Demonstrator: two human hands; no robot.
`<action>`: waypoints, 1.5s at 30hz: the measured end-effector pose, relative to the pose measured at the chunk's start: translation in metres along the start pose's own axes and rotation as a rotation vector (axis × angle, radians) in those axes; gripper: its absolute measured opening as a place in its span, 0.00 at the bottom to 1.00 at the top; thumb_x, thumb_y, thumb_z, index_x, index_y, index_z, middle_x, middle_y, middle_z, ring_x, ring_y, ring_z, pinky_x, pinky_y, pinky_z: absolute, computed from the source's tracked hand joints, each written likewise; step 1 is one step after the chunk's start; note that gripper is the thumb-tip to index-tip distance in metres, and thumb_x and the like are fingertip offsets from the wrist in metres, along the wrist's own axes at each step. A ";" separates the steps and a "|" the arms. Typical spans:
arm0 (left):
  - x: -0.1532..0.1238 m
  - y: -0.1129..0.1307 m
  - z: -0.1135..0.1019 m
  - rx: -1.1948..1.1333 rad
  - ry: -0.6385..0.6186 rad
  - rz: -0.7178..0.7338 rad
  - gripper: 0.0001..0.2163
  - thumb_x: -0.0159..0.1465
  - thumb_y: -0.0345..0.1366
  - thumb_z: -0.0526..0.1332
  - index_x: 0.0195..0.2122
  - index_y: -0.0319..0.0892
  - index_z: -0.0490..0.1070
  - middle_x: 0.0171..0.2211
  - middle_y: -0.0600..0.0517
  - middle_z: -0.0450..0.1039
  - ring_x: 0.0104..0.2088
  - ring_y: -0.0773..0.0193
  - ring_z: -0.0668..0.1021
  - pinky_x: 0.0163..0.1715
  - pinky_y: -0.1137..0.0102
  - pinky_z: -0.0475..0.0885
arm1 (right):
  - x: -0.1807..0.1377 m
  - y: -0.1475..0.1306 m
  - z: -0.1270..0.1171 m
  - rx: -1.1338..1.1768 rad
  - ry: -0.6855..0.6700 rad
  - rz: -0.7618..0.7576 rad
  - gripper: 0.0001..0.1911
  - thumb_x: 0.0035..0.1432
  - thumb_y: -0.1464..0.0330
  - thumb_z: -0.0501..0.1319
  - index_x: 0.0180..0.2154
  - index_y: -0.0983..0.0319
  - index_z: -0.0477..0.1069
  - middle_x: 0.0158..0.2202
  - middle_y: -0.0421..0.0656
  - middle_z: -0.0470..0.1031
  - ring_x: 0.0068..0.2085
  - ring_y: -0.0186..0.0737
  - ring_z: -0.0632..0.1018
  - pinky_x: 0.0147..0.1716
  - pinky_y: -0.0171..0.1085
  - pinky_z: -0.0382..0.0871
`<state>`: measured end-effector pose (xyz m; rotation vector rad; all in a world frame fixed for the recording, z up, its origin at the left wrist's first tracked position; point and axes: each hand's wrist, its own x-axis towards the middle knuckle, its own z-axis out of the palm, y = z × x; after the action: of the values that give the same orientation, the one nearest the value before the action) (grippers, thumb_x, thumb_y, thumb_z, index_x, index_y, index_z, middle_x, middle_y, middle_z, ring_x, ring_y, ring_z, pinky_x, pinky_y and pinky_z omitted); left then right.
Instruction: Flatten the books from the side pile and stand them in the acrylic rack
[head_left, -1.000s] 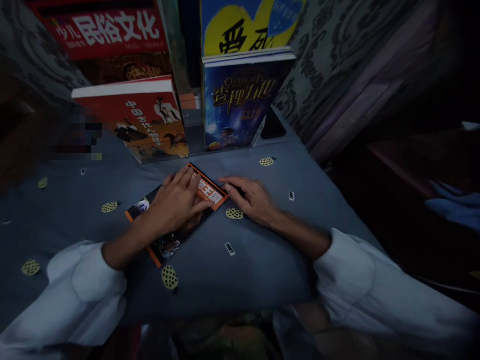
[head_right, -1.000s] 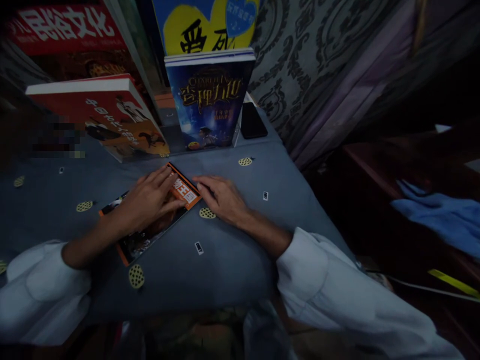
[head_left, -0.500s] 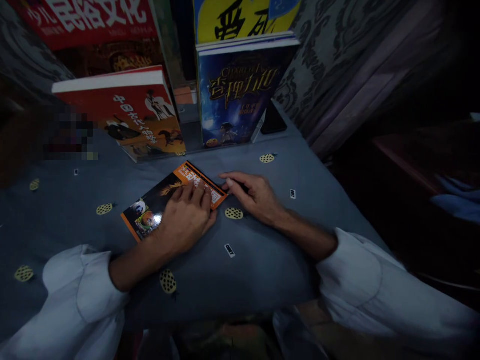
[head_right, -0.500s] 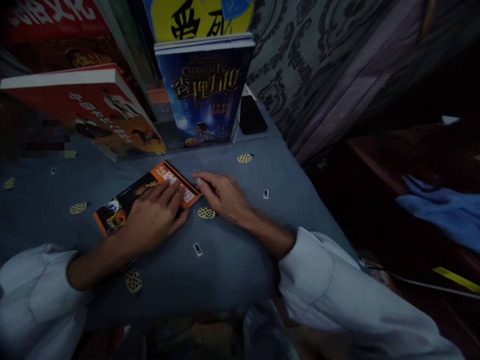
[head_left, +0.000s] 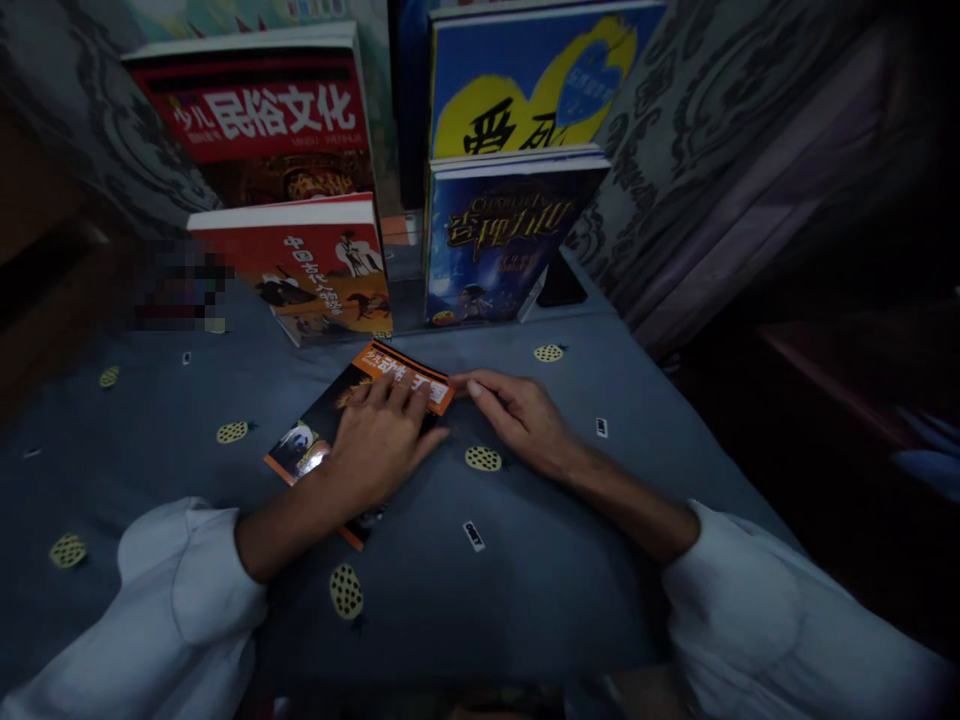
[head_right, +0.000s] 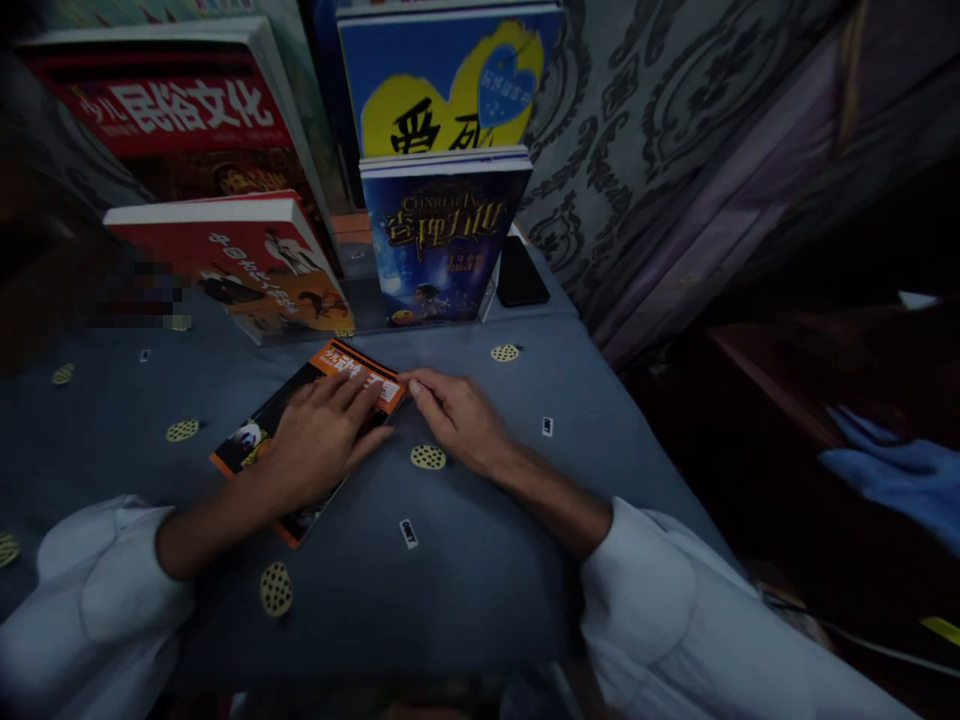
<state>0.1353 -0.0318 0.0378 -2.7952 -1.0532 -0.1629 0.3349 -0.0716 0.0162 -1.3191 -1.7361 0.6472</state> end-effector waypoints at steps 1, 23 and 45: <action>0.002 -0.001 -0.001 -0.015 -0.017 -0.016 0.23 0.71 0.48 0.58 0.60 0.38 0.71 0.60 0.40 0.73 0.60 0.44 0.74 0.56 0.51 0.73 | 0.006 0.002 0.001 -0.020 -0.017 -0.020 0.17 0.70 0.67 0.52 0.48 0.59 0.79 0.44 0.45 0.84 0.47 0.45 0.83 0.49 0.43 0.75; -0.012 -0.087 -0.006 -0.227 -0.156 0.086 0.23 0.66 0.42 0.65 0.62 0.48 0.67 0.58 0.45 0.70 0.53 0.50 0.76 0.53 0.57 0.74 | 0.011 -0.001 0.021 -0.227 0.062 -0.148 0.13 0.69 0.69 0.54 0.42 0.61 0.78 0.38 0.48 0.82 0.38 0.45 0.82 0.40 0.42 0.77; 0.042 -0.046 0.030 -0.297 -0.018 0.222 0.23 0.72 0.44 0.57 0.64 0.36 0.64 0.67 0.39 0.64 0.69 0.50 0.65 0.67 0.54 0.59 | 0.021 0.019 0.013 -0.161 0.040 -0.084 0.16 0.66 0.70 0.55 0.50 0.57 0.77 0.49 0.47 0.81 0.52 0.48 0.79 0.54 0.49 0.72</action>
<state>0.1381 0.0346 0.0191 -3.1589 -0.7687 -0.2903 0.3316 -0.0448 0.0009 -1.3508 -1.8312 0.4380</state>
